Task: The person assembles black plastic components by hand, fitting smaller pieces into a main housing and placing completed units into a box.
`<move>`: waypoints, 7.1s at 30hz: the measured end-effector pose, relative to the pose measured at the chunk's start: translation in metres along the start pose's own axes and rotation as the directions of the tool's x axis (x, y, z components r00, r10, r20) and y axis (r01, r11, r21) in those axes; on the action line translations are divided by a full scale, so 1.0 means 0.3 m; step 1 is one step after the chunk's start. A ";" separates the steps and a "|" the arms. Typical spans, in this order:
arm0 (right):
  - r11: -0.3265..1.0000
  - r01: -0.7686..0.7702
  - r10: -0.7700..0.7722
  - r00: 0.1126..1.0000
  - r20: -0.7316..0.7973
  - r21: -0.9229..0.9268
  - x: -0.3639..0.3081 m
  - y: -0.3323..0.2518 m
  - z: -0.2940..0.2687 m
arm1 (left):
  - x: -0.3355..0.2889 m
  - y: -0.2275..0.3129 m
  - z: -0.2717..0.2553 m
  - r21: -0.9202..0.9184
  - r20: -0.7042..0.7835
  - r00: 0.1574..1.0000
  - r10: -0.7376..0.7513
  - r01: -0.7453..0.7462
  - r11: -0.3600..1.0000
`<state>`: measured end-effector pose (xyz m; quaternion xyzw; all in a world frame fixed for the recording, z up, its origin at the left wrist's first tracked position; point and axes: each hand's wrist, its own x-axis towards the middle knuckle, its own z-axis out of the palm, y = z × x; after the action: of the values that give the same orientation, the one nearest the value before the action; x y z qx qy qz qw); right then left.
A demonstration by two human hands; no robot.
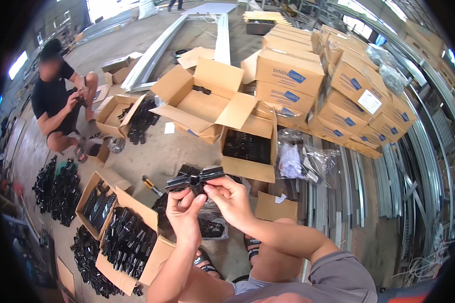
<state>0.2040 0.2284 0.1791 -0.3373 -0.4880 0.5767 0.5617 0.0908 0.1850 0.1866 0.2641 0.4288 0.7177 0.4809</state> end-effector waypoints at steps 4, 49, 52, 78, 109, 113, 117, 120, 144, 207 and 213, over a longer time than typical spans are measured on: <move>0.995 -0.051 0.055 0.998 0.041 -0.087 0.003 0.005 -0.002 | -0.015 0.022 -0.007 -0.022 0.013 1.000 0.002 -0.001 1.000; 0.992 -0.053 0.049 0.998 0.045 0.112 0.010 0.020 0.015 | -0.009 0.031 0.002 -0.013 0.007 1.000 0.019 -0.019 1.000; 0.987 -0.059 0.048 0.996 0.073 0.147 0.002 -0.006 0.044 | -0.015 0.043 -0.018 -0.082 -0.031 1.000 0.004 -0.006 0.997; 0.995 -0.038 0.056 0.979 0.194 -0.095 0.076 -0.016 -0.043 | 0.035 0.096 -0.220 -0.386 0.451 0.871 -0.193 0.385 0.838; 0.050 0.459 0.201 0.865 0.459 -0.887 0.501 1.085 -0.084 | 0.127 0.248 -0.433 -0.282 -0.155 0.982 -0.104 0.057 0.958; -0.061 0.293 0.366 0.896 0.252 -0.954 0.476 1.191 -0.016 | 0.126 0.236 -0.455 -0.102 -0.183 0.977 -0.112 0.094 0.990; 0.023 0.227 0.353 0.909 0.220 -0.974 0.511 1.216 -0.032 | 0.130 0.247 -0.442 0.146 -0.241 0.962 -0.128 0.166 0.975; 0.791 -0.121 0.277 0.945 0.174 -0.600 0.569 1.144 -0.061 | 0.152 0.208 -0.454 0.361 -0.193 0.977 -0.089 0.155 0.920; 0.762 0.238 0.191 0.806 0.560 -0.602 -0.003 -0.169 -0.030 | 0.011 0.113 -0.201 0.501 0.317 0.907 -0.278 0.089 0.861; 0.861 -0.265 0.483 0.695 0.533 -0.434 0.004 -0.112 -0.143 | -0.016 0.078 -0.154 0.591 0.397 0.879 -0.263 -0.026 0.806; 0.887 -0.339 0.460 0.713 0.529 -0.314 0.020 -0.125 -0.140 | -0.045 0.139 -0.112 0.708 0.317 0.947 -0.061 -0.193 0.679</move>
<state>0.2545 0.2379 0.2028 -0.2922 -0.6065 0.7097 0.2074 0.0504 0.1535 0.2067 0.5601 0.5869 0.4522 0.3705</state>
